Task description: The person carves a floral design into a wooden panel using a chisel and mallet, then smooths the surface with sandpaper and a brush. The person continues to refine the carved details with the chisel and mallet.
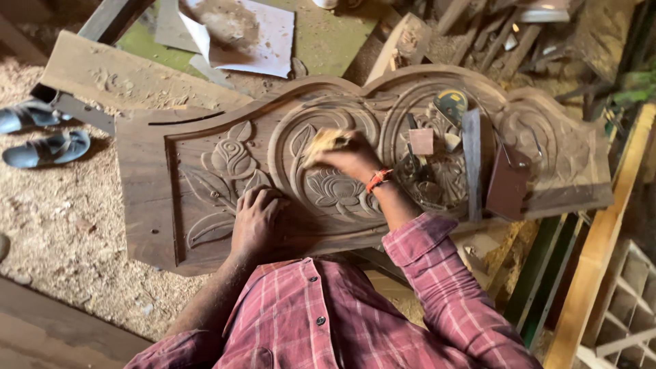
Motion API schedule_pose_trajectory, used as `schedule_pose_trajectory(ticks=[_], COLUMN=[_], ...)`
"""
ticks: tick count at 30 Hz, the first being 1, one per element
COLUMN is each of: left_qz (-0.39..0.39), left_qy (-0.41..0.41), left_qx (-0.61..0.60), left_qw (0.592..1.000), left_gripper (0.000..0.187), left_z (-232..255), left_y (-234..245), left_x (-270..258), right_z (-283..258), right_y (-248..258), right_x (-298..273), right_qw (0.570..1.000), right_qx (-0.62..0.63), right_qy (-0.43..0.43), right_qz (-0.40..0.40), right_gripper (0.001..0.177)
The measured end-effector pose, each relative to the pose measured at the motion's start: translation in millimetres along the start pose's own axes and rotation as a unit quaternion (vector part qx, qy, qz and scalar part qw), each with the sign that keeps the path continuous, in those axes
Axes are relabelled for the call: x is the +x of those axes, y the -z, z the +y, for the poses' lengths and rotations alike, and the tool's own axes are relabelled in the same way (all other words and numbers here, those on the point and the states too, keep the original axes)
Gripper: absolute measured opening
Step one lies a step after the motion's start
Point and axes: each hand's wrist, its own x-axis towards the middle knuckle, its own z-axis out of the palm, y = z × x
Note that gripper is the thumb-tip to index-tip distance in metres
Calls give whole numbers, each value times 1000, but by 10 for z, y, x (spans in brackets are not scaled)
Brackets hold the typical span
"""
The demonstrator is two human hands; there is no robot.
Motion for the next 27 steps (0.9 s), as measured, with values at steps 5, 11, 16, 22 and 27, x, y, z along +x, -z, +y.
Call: schedule_pose_trajectory(ticks=[5, 11, 16, 22, 27], left_qz=[-9, -34, -31, -40, -23], left_qy=[-5, 17, 15, 31, 13], left_qx=[16, 44, 51, 62, 52], left_qw=[1000, 998, 998, 997, 998], left_gripper=[42, 42, 40, 36, 40], left_z=[20, 29, 35, 49, 70], left_y=[-3, -47, -22, -53, -55], left_x=[-23, 4, 31, 15, 66], right_z=[-95, -63, 17, 90, 186], right_y=[58, 29, 154, 109, 142], right_x=[25, -61, -50, -63, -28], right_qw=[967, 982, 988, 989, 963], right_qx=[-118, -70, -86, -83, -140], right_qy=[135, 176, 116, 125, 228], right_qz=[182, 16, 57, -7, -44], right_gripper=[10, 8, 9, 7, 8])
